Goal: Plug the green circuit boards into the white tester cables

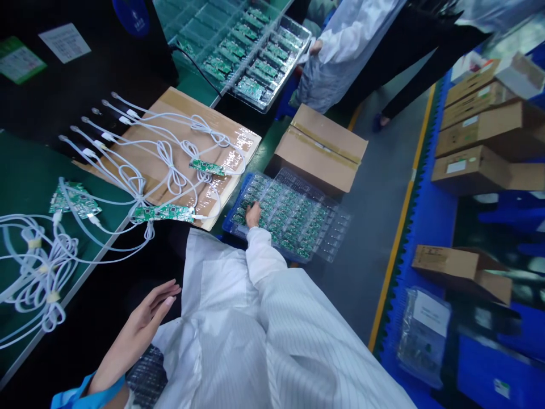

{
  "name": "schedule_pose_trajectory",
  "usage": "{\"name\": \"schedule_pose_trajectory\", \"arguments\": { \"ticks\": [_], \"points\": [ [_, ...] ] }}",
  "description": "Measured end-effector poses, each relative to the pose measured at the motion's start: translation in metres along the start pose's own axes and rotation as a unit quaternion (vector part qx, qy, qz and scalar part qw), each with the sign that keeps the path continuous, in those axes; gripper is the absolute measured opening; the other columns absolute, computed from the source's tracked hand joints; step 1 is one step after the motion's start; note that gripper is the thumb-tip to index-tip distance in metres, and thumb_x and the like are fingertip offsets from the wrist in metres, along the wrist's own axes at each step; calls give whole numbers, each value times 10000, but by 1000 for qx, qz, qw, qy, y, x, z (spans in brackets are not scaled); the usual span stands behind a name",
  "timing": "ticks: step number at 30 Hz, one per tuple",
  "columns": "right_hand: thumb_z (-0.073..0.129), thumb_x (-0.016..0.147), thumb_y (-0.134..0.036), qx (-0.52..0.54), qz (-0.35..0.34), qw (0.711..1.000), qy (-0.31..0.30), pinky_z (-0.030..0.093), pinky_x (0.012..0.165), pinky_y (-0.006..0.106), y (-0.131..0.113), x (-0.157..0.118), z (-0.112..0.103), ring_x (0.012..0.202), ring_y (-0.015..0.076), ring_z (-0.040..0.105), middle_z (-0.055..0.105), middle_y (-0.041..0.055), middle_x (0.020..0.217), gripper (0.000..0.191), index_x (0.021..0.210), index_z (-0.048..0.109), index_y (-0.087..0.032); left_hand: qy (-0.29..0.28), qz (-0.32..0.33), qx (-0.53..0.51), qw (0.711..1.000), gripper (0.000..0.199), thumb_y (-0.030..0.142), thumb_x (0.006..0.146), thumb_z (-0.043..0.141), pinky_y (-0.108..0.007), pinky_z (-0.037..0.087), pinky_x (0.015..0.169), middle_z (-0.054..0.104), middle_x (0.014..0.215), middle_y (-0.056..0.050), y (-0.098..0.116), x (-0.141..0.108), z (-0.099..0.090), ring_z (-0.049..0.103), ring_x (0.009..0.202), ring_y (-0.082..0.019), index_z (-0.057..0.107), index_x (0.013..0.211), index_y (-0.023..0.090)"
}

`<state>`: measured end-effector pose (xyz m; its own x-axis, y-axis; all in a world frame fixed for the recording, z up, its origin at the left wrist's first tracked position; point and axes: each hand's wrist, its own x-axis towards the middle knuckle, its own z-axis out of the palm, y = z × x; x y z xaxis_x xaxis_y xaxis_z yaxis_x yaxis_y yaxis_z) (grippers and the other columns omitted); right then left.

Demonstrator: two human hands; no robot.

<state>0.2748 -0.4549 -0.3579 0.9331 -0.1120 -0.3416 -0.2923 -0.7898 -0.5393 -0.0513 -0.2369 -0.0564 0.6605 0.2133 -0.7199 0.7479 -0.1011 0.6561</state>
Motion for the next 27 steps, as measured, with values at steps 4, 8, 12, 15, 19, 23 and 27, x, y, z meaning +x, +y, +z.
{"name": "schedule_pose_trajectory", "arguments": {
  "ticks": [4, 8, 12, 15, 19, 23, 27],
  "points": [
    [517, 1017, -240, -66, -22, 997, -44, 500, 1038, 387, 3, -4, -15, 1197, 284, 671, 701, 213, 1325, 440, 1435, 556, -109, 6, 9, -7, 1000, 623, 667, 942, 606, -471, 538, 1171, 627, 1480, -101, 2, 1, 0, 587, 1413, -280, 560, 1437, 292],
    [534, 1009, -221, -124, -68, 987, -77, 487, 1078, 386, 5, -6, -27, 1247, 280, 643, 639, 190, 1428, 480, 1484, 533, -152, 12, 10, 0, 1000, 651, 683, 925, 609, -468, 558, 1148, 638, 1466, -118, 3, 1, -2, 596, 1407, -295, 564, 1430, 274],
    [582, 987, -219, -177, -105, 974, -91, 518, 1008, 392, 8, -11, -38, 1154, 276, 670, 507, 202, 1544, 580, 1553, 457, -187, 14, 5, 4, 1000, 649, 683, 928, 599, -449, 575, 1127, 636, 1474, -116, 3, 0, -2, 593, 1413, -295, 565, 1430, 275],
    [571, 999, -240, -217, -114, 966, -85, 518, 971, 401, 14, -15, -48, 1163, 292, 642, 452, 249, 1542, 536, 1519, 479, -149, 15, 11, 9, 1000, 633, 668, 940, 592, -456, 570, 1133, 634, 1477, -118, 1, 0, -1, 593, 1413, -293, 561, 1437, 278],
    [489, 1034, -206, -259, -132, 952, -92, 458, 1053, 400, 28, -20, -57, 1270, 298, 545, 586, 219, 1385, 497, 1528, 489, -156, 14, 14, 3, 1000, 626, 662, 943, 597, -481, 561, 1140, 635, 1470, -125, -1, 1, 1, 594, 1408, -298, 560, 1437, 278],
    [392, 1020, -105, -283, -142, 944, -95, 431, 1070, 401, 41, -26, -64, 1246, 286, 536, 595, 208, 1382, 603, 1616, 415, -197, 14, 8, -1, 1000, 619, 661, 938, 614, -482, 552, 1151, 634, 1472, -108, 0, 2, 1, 591, 1409, -297, 569, 1433, 292],
    [370, 969, -21, -333, -150, 924, -114, 417, 1071, 457, 48, -32, -68, 1273, 316, 521, 550, 229, 1419, 775, 1689, 291, -297, 14, 4, 0, 1000, 621, 665, 939, 607, -457, 576, 1120, 626, 1485, -103, 2, 2, 0, 585, 1416, -295, 564, 1437, 296]
  ]
}}
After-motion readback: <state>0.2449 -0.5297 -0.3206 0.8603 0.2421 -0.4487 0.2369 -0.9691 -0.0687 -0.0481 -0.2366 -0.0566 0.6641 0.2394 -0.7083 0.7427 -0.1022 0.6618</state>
